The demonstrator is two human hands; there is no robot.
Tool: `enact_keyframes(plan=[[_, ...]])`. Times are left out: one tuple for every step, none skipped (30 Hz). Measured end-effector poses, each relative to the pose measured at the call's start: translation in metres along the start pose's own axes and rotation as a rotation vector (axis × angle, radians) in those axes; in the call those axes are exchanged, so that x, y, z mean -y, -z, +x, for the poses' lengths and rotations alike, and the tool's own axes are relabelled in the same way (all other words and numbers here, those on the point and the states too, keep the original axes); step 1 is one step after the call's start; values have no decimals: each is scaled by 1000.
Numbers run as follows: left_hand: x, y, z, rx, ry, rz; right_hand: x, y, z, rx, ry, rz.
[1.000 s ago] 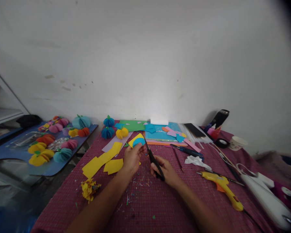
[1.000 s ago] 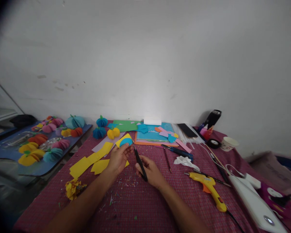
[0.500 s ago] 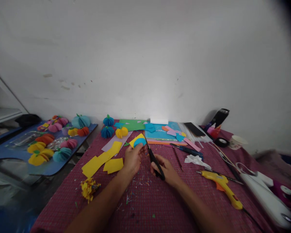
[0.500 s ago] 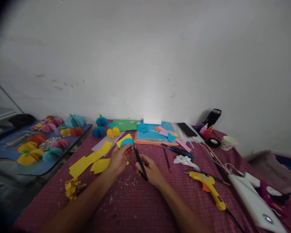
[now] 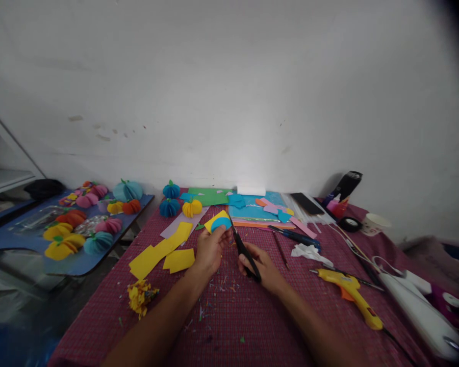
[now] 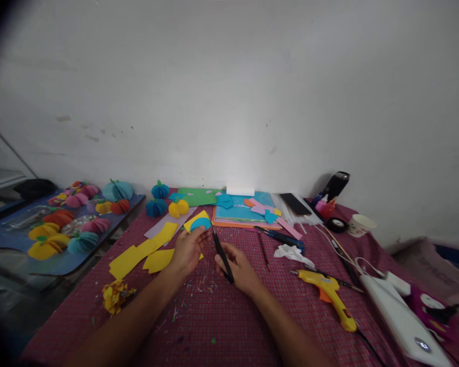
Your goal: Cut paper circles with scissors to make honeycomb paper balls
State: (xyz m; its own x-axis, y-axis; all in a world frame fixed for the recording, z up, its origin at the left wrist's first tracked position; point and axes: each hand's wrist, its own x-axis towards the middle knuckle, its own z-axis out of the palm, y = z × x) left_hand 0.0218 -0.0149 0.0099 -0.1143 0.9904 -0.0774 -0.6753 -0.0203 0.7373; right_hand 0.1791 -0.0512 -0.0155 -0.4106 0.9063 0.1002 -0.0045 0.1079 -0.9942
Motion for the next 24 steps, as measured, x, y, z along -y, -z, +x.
enact_keyframes(plan=[[0, 0, 0, 1, 0, 2, 1, 0, 0, 1, 0, -2], [-1, 0, 0, 2, 1, 3, 2, 0, 0, 1, 0, -7], [-1, 0, 0, 2, 2, 3, 3, 0, 0, 3, 1, -13], [-1, -1, 0, 5, 3, 3, 4, 0, -1, 3, 2, -19], [-2, -1, 0, 6, 3, 4, 5, 0, -1, 5, 4, -24], [-2, -1, 0, 7, 3, 6, 6, 0, -1, 7, 5, -27], [-3, -1, 0, 6, 2, 8, 6, 0, -1, 10, 6, -28], [-3, -1, 0, 4, 0, 10, 7, 0, -1, 12, 5, -27], [-4, -2, 0, 2, -3, 12, 7, 0, -1, 13, 4, -24], [-4, -2, 0, 1, -4, 13, 7, 1, -1, 14, 3, -22], [-4, -2, 0, 3, -3, 15, 7, 1, -1, 15, 2, -21], [-5, -2, 0, 10, -1, 18, 7, 2, -1, 15, 0, -21], [-5, -2, 0, 16, 2, 22, 7, 3, -1, 17, -3, -20], [-6, -2, 0, 19, 5, 25, 8, 3, -1, 19, -4, -19], [-6, -2, 0, 18, 6, 27, 8, 4, -1, 23, -3, -20], [-7, -2, 0, 16, 6, 27, 9, 5, -1, 26, -2, -22], [-7, -2, 0, 13, 4, 27, 9, 5, -1, 29, -2, -25], [-7, -2, 0, 10, 4, 27, 10, 6, -1, 29, -1, -28], [-7, -2, 0, 11, 5, 27, 10, 6, -2, 31, -1, -30], [-7, -2, 0, 14, 5, 28, 10, 5, -2, 32, 0, -33], [-7, -2, 0, 18, 4, 28, 10, 5, -2, 34, -2, -32], [-7, -2, 0, 23, 1, 28, 9, 5, -2, 36, -3, -28], [-6, -2, -1, 29, -1, 26, 9, 4, -2, 38, -5, -22], [-6, -1, -1, 35, -2, 23, 8, 4, -3, 38, -10, -15]])
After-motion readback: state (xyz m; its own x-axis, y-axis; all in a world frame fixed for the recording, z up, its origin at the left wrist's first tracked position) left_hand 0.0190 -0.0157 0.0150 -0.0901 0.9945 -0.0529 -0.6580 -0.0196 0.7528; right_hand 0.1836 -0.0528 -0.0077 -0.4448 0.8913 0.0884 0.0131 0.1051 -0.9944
